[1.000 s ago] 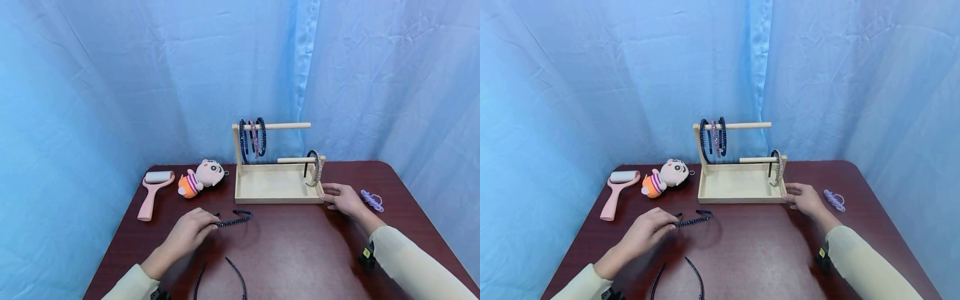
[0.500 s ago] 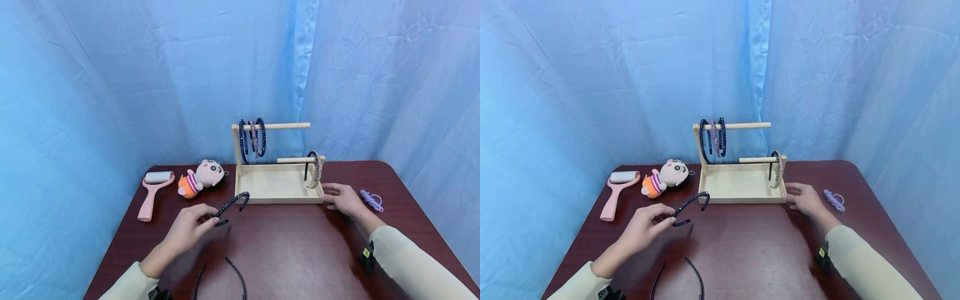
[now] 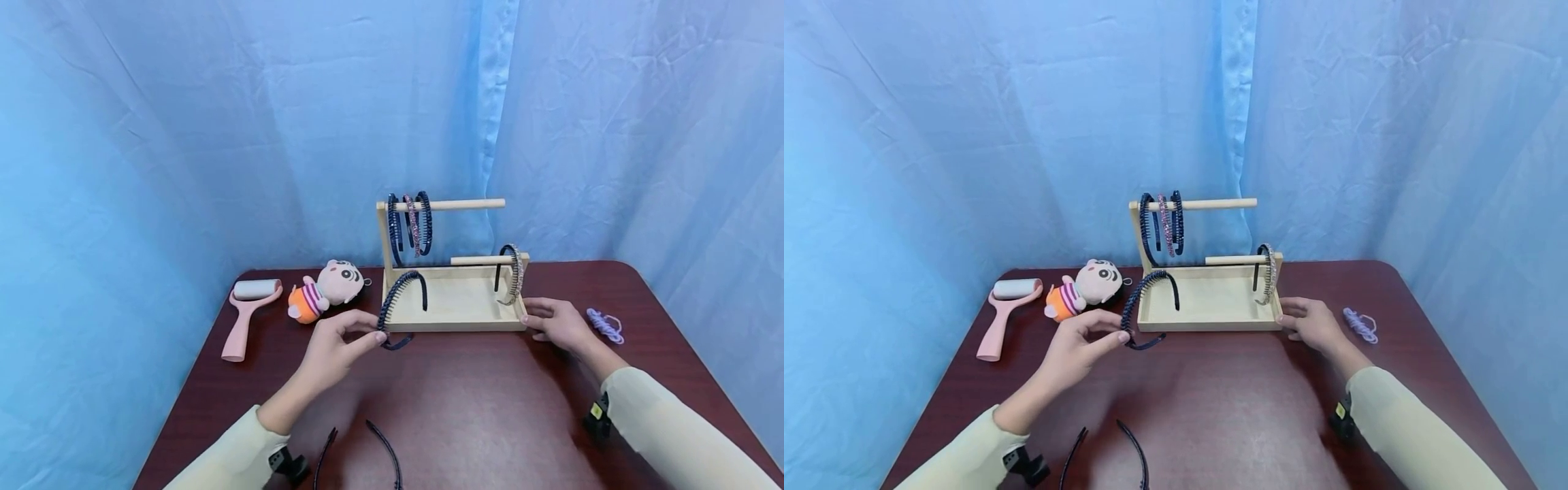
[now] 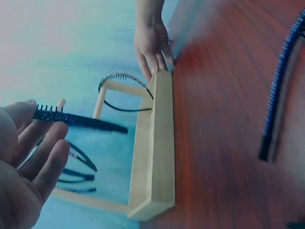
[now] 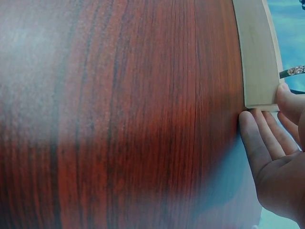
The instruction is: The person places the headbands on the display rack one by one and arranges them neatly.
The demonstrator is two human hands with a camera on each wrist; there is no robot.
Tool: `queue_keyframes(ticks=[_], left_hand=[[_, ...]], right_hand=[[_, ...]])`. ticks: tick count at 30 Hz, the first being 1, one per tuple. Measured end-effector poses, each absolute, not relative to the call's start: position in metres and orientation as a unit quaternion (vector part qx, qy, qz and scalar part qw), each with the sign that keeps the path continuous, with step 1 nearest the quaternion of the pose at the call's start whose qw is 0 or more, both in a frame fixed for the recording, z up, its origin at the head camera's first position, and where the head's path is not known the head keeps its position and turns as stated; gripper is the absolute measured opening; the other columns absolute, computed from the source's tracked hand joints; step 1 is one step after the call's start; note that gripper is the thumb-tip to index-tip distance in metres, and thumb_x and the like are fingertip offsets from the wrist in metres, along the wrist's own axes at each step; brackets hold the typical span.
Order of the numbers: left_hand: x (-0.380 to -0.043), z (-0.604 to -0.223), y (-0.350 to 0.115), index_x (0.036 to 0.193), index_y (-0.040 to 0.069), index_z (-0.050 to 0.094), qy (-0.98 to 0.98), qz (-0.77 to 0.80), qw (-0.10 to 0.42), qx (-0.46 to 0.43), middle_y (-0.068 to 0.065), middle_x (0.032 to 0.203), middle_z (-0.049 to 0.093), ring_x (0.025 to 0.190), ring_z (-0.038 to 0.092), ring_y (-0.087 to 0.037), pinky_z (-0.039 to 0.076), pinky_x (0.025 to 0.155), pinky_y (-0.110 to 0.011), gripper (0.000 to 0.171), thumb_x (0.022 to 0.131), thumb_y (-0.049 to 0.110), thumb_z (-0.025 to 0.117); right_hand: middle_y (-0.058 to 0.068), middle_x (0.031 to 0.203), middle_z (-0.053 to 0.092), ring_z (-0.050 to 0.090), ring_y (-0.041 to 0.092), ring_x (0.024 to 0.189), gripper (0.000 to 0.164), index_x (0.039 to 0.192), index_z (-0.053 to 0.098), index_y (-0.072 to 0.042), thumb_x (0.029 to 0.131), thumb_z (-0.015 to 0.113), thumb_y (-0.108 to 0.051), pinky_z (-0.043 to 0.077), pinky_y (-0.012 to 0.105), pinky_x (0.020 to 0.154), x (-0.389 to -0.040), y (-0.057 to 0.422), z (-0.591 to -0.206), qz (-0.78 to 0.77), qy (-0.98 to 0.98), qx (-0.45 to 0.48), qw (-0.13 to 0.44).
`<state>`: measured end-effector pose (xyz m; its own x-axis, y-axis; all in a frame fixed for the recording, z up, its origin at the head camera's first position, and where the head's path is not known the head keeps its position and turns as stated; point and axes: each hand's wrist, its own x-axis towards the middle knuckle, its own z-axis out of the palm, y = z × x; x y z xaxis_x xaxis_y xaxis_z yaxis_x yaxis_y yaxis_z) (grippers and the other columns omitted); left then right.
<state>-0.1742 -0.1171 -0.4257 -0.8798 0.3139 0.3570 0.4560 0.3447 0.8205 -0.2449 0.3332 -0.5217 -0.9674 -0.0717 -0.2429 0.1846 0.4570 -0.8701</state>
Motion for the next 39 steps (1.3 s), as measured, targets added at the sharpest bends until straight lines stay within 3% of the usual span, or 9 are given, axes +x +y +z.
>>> queue_keyframes(ticks=[8, 16, 22, 28, 39], left_hand=[[-0.196, -0.425, -0.074, 0.100, 0.008, 0.075, -0.793, -0.566, 0.045, -0.222, -0.006, 0.090, 0.079, 0.080, 0.075, -0.014, 0.058, 0.069, -0.025, 0.014, 0.090, 0.013, 0.081], [-0.217, -0.436, -0.032, 0.097, 0.010, 0.074, -0.815, -0.537, 0.071, -0.203, -0.003, 0.089, 0.079, 0.078, 0.074, -0.010, 0.058, 0.071, -0.023, 0.012, 0.090, 0.017, 0.081], [-0.234, -0.440, -0.006, 0.098, 0.008, 0.073, -0.816, -0.542, 0.066, -0.190, -0.005, 0.090, 0.080, 0.077, 0.075, -0.015, 0.057, 0.065, -0.022, 0.014, 0.092, 0.019, 0.079], [-0.247, -0.443, 0.020, 0.104, 0.009, 0.075, -0.809, -0.559, 0.059, -0.175, -0.004, 0.091, 0.080, 0.071, 0.074, -0.010, 0.057, 0.062, -0.022, 0.018, 0.092, 0.021, 0.079], [-0.262, -0.449, 0.062, 0.102, 0.010, 0.073, -0.804, -0.580, -0.003, -0.130, -0.001, 0.088, 0.079, 0.069, 0.075, -0.015, 0.058, 0.058, -0.025, 0.016, 0.092, 0.021, 0.080]], right_hand=[[0.032, 0.150, 0.048, 0.070, 0.022, 0.107, 0.061, 0.154, 0.043, 0.000, 0.102, 0.066, -0.021, 0.062, 0.040, 0.083, -0.246, 0.334, -0.523, -0.524, 0.842, 0.034, 0.121], [0.032, 0.150, 0.048, 0.070, 0.024, 0.109, 0.060, 0.154, 0.043, -0.001, 0.102, 0.066, -0.020, 0.062, 0.040, 0.084, -0.245, 0.333, -0.523, -0.530, 0.838, 0.037, 0.124], [0.032, 0.149, 0.049, 0.070, 0.022, 0.106, 0.059, 0.154, 0.044, 0.000, 0.102, 0.066, -0.018, 0.062, 0.040, 0.083, -0.245, 0.333, -0.523, -0.534, 0.836, 0.035, 0.118], [0.032, 0.148, 0.050, 0.070, 0.019, 0.103, 0.059, 0.153, 0.044, 0.001, 0.102, 0.066, -0.018, 0.062, 0.039, 0.083, -0.245, 0.334, -0.525, -0.535, 0.836, 0.033, 0.114], [0.032, 0.147, 0.050, 0.070, 0.019, 0.102, 0.058, 0.153, 0.044, 0.001, 0.102, 0.065, -0.016, 0.062, 0.040, 0.083, -0.244, 0.334, -0.524, -0.537, 0.835, 0.035, 0.113]])
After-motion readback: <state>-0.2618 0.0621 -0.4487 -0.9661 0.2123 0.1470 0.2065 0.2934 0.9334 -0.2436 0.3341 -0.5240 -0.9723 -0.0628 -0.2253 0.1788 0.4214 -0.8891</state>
